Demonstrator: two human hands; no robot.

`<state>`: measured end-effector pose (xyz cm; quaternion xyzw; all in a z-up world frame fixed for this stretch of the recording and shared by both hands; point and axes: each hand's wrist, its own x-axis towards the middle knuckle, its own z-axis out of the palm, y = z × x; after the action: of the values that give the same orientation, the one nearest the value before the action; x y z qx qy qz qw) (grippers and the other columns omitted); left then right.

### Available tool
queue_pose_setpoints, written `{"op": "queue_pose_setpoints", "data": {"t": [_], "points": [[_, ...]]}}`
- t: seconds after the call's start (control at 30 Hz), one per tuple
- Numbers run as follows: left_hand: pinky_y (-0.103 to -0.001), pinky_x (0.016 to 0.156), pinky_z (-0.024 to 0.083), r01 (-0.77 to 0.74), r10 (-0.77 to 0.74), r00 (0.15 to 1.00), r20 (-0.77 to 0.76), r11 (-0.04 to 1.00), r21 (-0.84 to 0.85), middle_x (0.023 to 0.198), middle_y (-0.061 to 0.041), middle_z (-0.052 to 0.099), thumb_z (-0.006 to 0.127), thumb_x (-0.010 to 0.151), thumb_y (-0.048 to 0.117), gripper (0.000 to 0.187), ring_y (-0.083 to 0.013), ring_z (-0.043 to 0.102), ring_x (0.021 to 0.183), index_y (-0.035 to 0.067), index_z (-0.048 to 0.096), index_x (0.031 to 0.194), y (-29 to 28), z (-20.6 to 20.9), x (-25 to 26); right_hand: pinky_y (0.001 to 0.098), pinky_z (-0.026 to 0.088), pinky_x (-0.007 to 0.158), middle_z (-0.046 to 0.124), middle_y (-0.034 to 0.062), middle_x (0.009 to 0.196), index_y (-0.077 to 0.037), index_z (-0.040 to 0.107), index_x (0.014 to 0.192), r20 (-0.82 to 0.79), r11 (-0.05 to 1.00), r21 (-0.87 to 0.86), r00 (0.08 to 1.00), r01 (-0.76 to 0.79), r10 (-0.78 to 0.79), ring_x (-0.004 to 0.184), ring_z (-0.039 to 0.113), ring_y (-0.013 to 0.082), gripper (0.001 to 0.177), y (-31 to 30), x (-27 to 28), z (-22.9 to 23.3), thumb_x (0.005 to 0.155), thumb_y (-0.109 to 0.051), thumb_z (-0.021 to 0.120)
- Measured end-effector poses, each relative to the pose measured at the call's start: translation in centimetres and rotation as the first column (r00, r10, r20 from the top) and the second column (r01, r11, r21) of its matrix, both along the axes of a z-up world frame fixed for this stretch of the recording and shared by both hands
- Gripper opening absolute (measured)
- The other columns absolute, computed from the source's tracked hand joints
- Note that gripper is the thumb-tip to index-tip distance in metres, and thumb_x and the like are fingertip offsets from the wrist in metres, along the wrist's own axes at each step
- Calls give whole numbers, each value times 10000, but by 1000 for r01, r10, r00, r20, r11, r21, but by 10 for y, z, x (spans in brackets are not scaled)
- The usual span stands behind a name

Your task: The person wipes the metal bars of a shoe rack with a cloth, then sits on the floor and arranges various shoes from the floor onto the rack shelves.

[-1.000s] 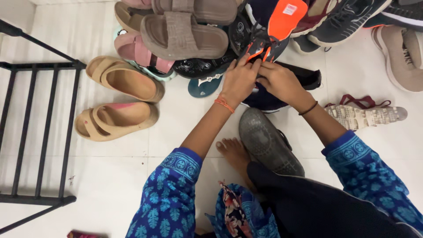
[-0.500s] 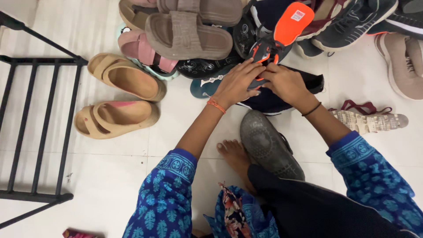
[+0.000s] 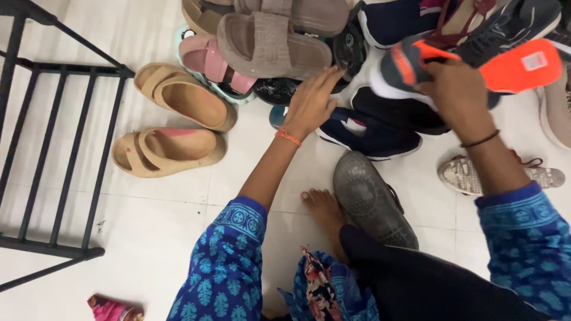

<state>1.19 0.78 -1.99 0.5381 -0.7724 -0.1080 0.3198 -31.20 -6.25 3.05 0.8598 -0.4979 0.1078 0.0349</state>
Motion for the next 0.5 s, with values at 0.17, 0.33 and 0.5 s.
{"op": "queue_pose_setpoints", "data": {"t": [0.17,0.33,0.5], "points": [[-476,1152,369,-55,44,994,99,992,113,1496,-123,522,785,825,198,615,-314,477,1396,92,556,1386,13,-22,13,487,560,728,733,177,969,-116,781,1062,-136,983,-73,975,167,-175,863,714,380,255,-28,-43,-31,896,-309,781],[-451,1149,389,-140,133,988,72,984,107,1477,-113,550,784,833,203,566,-312,496,1379,106,588,1354,17,-21,40,558,568,696,732,224,967,-127,661,1417,-257,987,103,962,122,-92,877,725,427,678,-34,-6,-40,807,-385,808],[-415,1090,454,-210,209,978,18,976,57,1393,-104,614,788,806,198,502,-312,567,1299,90,644,1275,31,1,74,544,581,773,749,228,992,-116,747,1176,-273,981,192,959,-16,69,923,727,434,475,-35,82,-15,849,-457,797]]}}
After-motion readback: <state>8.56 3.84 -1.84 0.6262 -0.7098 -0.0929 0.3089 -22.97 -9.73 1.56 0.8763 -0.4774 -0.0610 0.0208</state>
